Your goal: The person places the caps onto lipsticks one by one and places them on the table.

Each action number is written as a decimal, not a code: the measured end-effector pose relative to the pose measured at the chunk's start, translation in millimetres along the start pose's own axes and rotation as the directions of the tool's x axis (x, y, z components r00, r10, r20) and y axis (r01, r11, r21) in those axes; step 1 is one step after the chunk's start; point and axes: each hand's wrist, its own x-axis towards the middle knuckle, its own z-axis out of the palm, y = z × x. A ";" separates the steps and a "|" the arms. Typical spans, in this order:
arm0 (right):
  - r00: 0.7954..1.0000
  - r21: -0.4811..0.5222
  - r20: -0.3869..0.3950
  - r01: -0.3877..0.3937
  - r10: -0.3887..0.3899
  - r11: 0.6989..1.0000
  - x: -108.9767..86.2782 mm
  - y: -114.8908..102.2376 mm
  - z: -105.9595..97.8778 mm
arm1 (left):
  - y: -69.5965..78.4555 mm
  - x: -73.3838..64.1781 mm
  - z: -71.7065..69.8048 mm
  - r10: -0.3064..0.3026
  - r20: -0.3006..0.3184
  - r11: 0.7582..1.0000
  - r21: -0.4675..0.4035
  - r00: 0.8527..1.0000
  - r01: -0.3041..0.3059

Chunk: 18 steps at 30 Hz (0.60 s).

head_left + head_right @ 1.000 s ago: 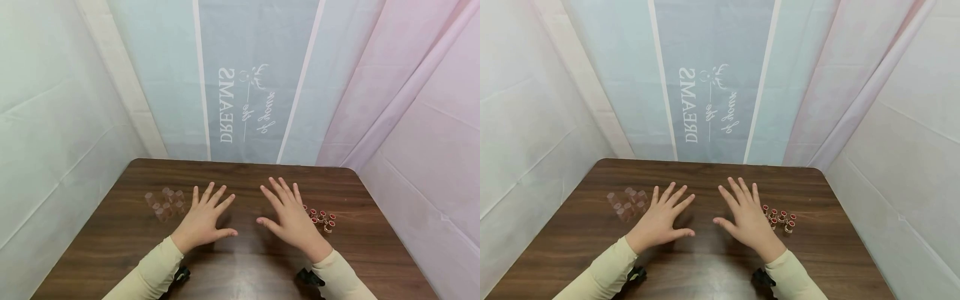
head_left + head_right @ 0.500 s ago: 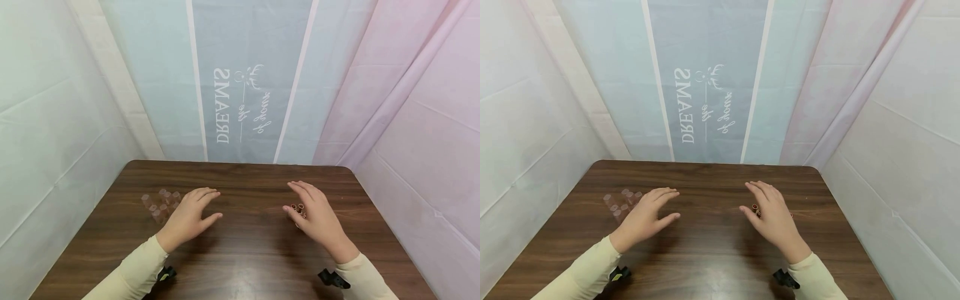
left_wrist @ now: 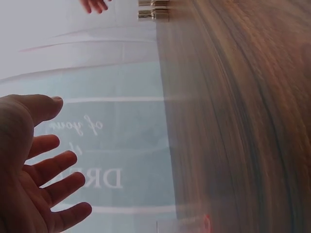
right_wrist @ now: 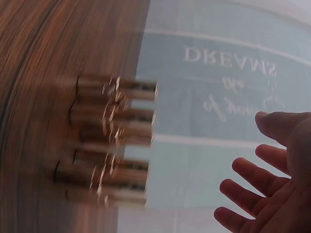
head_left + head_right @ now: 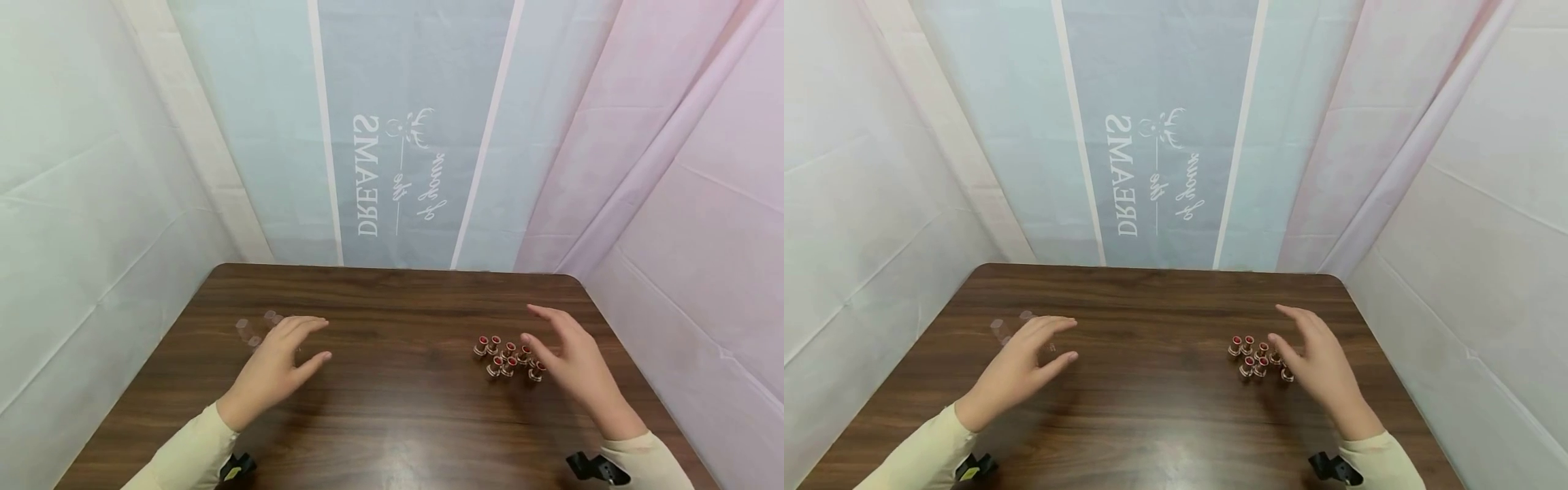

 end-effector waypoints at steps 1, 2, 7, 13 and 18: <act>1.000 0.002 -0.006 -0.016 0.016 1.000 -0.7 4.2 -1.2 | -0.9 -2.2 -2.1 -0.002 -0.010 1.000 0.000 1.000 0.002; 1.000 0.004 -0.011 -0.025 0.025 1.000 -1.3 8.6 -2.2 | -1.9 -4.4 -4.1 -0.004 -0.020 1.000 0.004 1.000 0.005; 0.997 -0.012 -0.020 -0.073 0.072 0.997 -4.3 25.8 -3.0 | -10.8 -14.0 -13.4 -0.011 -0.069 1.000 0.024 0.998 0.013; 0.993 -0.019 0.023 -0.116 0.116 0.993 -6.5 42.5 -2.0 | -27.3 -22.6 -27.5 -0.065 -0.112 0.997 0.029 0.992 0.069; 0.982 -0.001 0.100 -0.163 0.162 0.987 -9.2 57.2 3.0 | -45.4 -27.9 -40.8 -0.116 -0.148 0.992 0.036 0.982 0.122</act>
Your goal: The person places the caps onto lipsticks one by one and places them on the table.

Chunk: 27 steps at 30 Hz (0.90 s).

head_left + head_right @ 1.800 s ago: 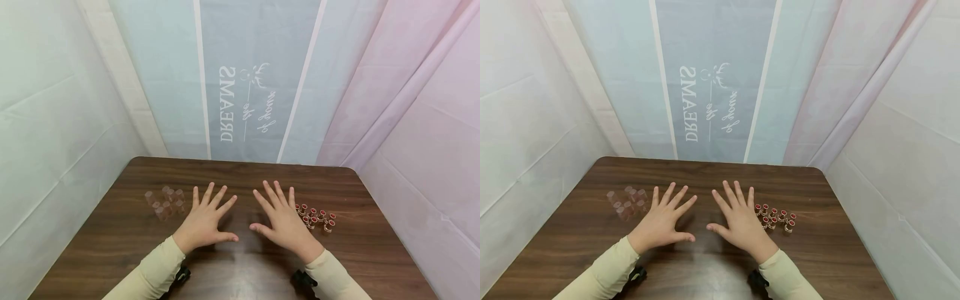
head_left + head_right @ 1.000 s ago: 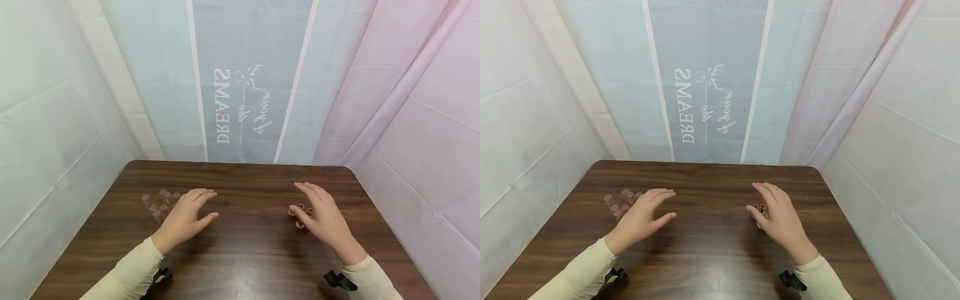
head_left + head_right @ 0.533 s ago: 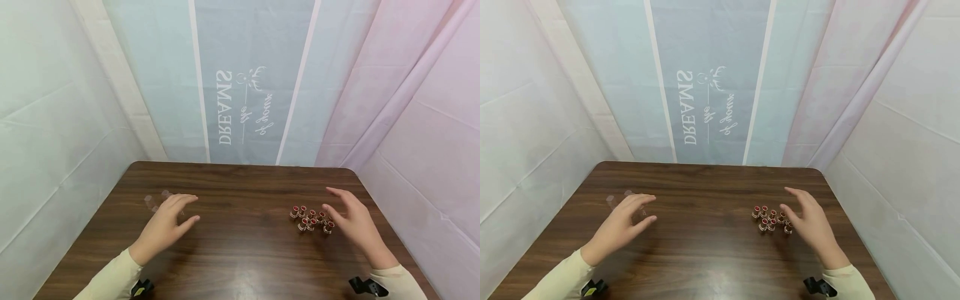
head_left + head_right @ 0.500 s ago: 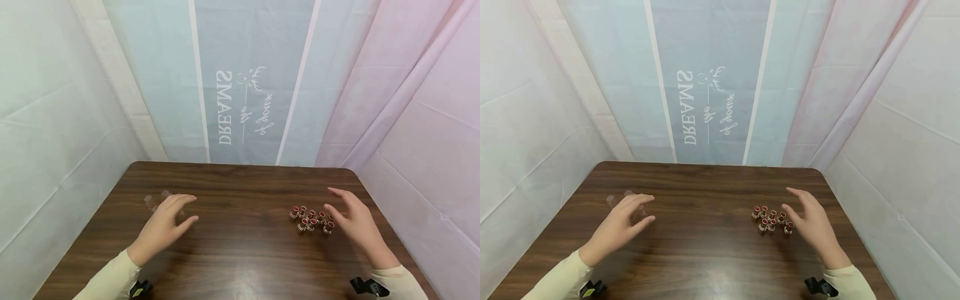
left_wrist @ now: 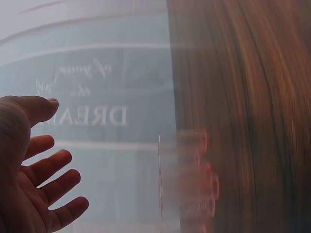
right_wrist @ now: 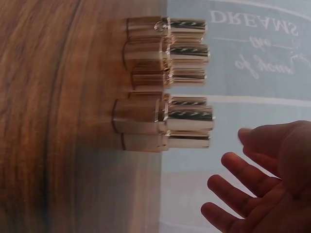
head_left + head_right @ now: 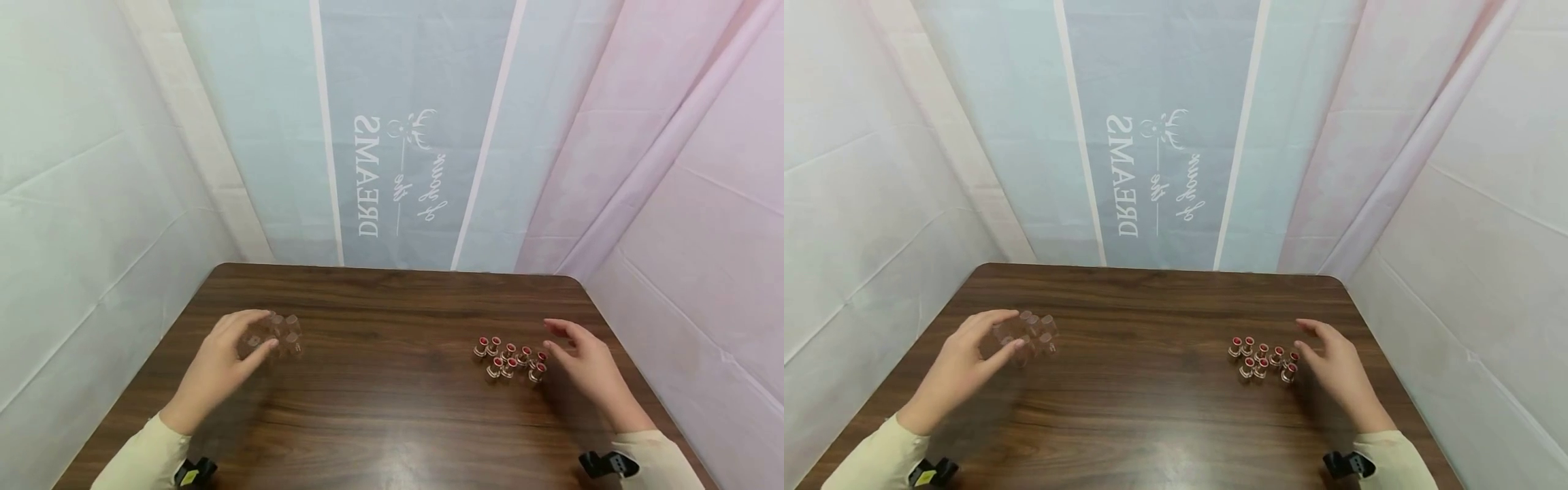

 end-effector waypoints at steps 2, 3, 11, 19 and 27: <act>0.999 0.009 0.037 -0.023 0.023 1.000 0.6 4.6 3.5 | -8.0 -0.9 -4.9 -0.015 -0.016 1.000 0.013 1.000 0.015; 0.998 0.013 0.055 -0.031 0.031 0.999 0.9 6.7 5.4 | -11.5 -1.4 -7.1 -0.021 -0.023 1.000 0.016 1.000 0.022; 0.991 0.077 0.126 -0.049 0.039 0.996 2.9 12.3 10.9 | -30.9 -8.7 -16.3 -0.062 -0.051 0.998 0.016 0.997 0.063; 0.982 0.065 0.175 -0.089 0.077 0.994 -0.6 19.7 5.1 | -39.3 -13.5 -21.7 -0.109 -0.038 0.993 0.034 0.993 0.110; 0.965 0.075 0.256 -0.077 0.056 0.994 -5.7 28.3 13.2 | -46.4 -9.0 -24.6 -0.119 -0.026 0.992 0.032 0.993 0.120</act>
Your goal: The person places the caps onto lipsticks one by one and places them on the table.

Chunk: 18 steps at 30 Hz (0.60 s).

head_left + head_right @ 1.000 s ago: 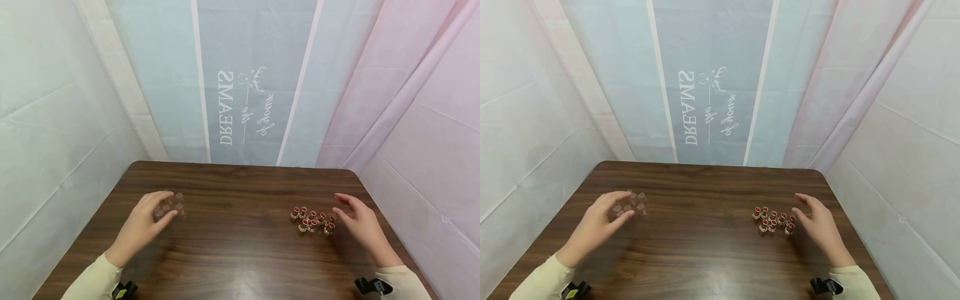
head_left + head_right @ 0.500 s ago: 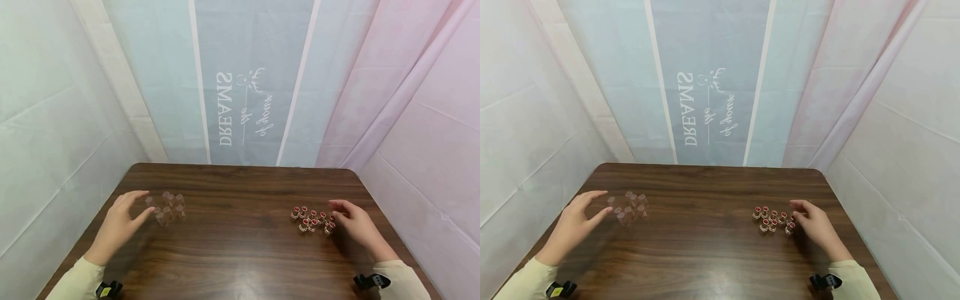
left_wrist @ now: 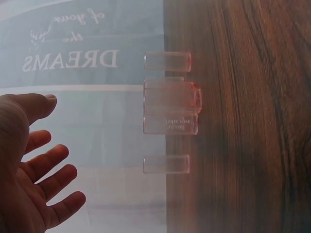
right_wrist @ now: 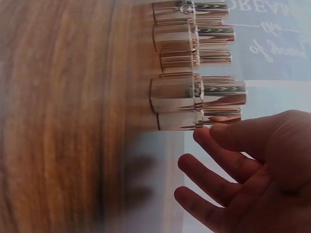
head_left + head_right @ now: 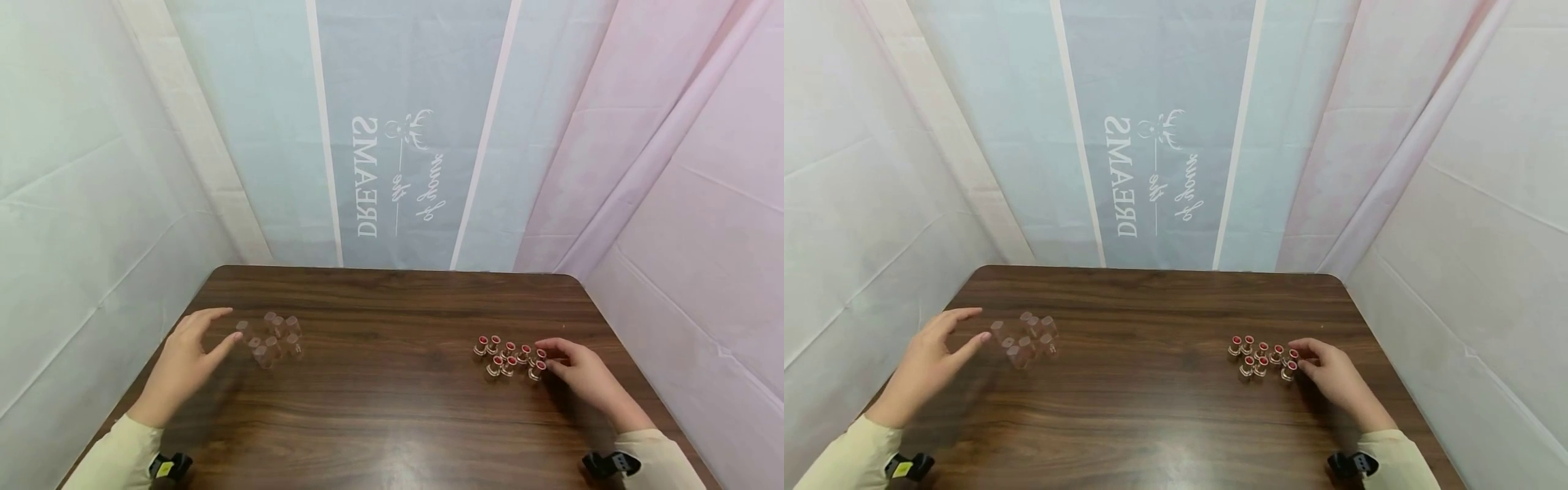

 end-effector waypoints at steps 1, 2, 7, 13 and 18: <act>1.000 0.008 0.011 0.003 -0.003 1.000 0.2 0.9 1.5 | -0.7 0.5 0.0 0.002 -0.001 1.000 0.000 1.000 -0.002; 1.000 0.013 0.022 0.005 -0.005 1.000 0.5 1.8 2.9 | -1.8 1.0 0.4 0.000 -0.001 1.000 0.001 1.000 0.000; 0.999 -0.015 0.047 0.005 -0.004 1.000 2.0 5.0 7.7 | -8.8 2.4 2.1 -0.022 0.020 1.000 0.005 1.000 0.022; 0.999 -0.067 0.043 0.002 0.001 0.998 2.6 7.3 11.1 | -15.3 3.1 4.2 -0.052 0.062 0.999 0.005 0.997 0.052; 1.000 -0.077 0.022 0.004 -0.002 0.997 2.8 9.0 13.0 | -23.6 4.5 8.9 -0.080 0.104 0.997 0.012 0.991 0.080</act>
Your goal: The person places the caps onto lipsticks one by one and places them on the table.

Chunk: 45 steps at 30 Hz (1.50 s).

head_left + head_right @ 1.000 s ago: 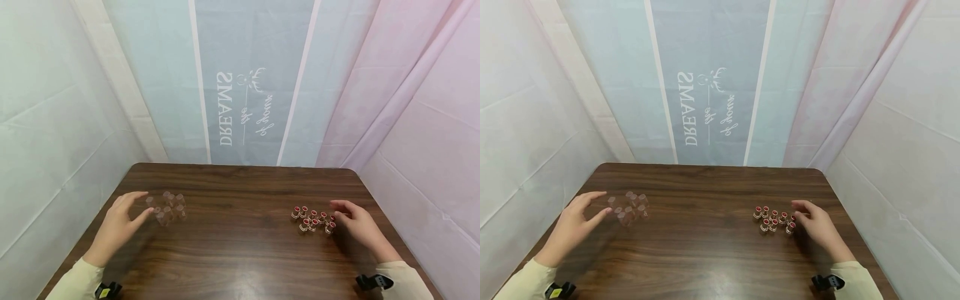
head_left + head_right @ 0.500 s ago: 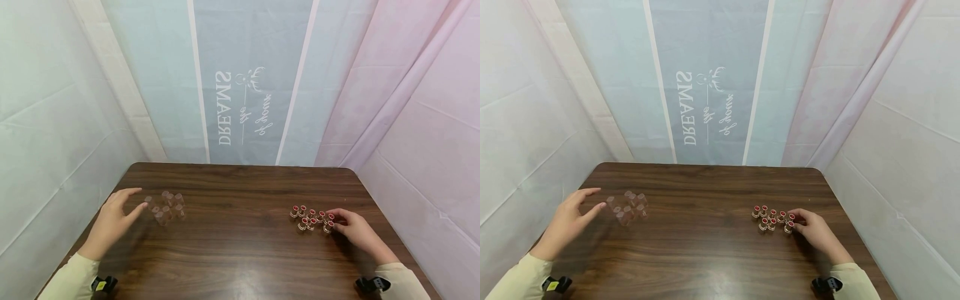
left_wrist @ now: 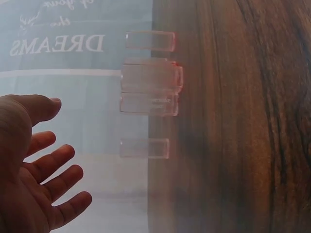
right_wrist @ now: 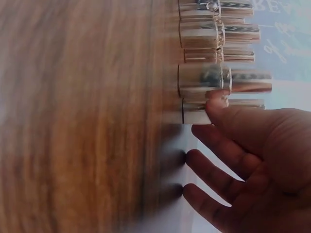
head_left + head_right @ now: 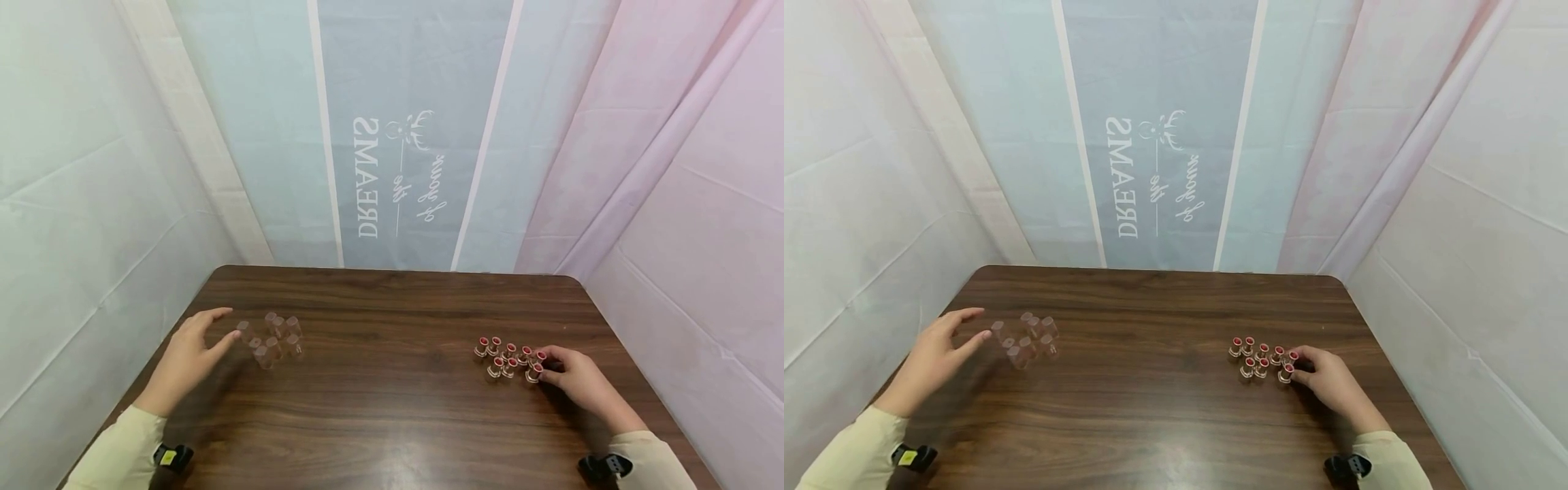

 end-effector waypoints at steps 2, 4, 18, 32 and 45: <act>1.000 -0.010 -0.013 -0.014 0.014 1.000 -0.2 1.2 0.1 | -3.1 1.2 2.0 -0.007 0.017 1.000 0.004 1.000 0.007; 0.999 -0.023 -0.030 -0.034 0.033 0.999 -0.7 2.3 -0.9 | -6.4 2.8 4.1 -0.016 0.038 1.000 0.012 0.999 0.016; 0.978 -0.032 -0.203 -0.047 0.039 0.998 7.4 -18.1 -25.5 | -28.5 22.4 16.9 -0.121 0.217 0.992 0.005 0.969 0.123; 0.974 0.017 -0.226 0.001 0.003 1.000 14.4 -38.8 -21.7 | -37.6 28.0 32.5 -0.124 0.205 0.991 -0.026 0.971 0.132; 0.948 0.064 -0.302 0.130 -0.105 0.989 34.1 -78.9 -19.6 | 12.5 51.9 -4.2 -0.043 -0.014 0.999 -0.030 0.999 0.042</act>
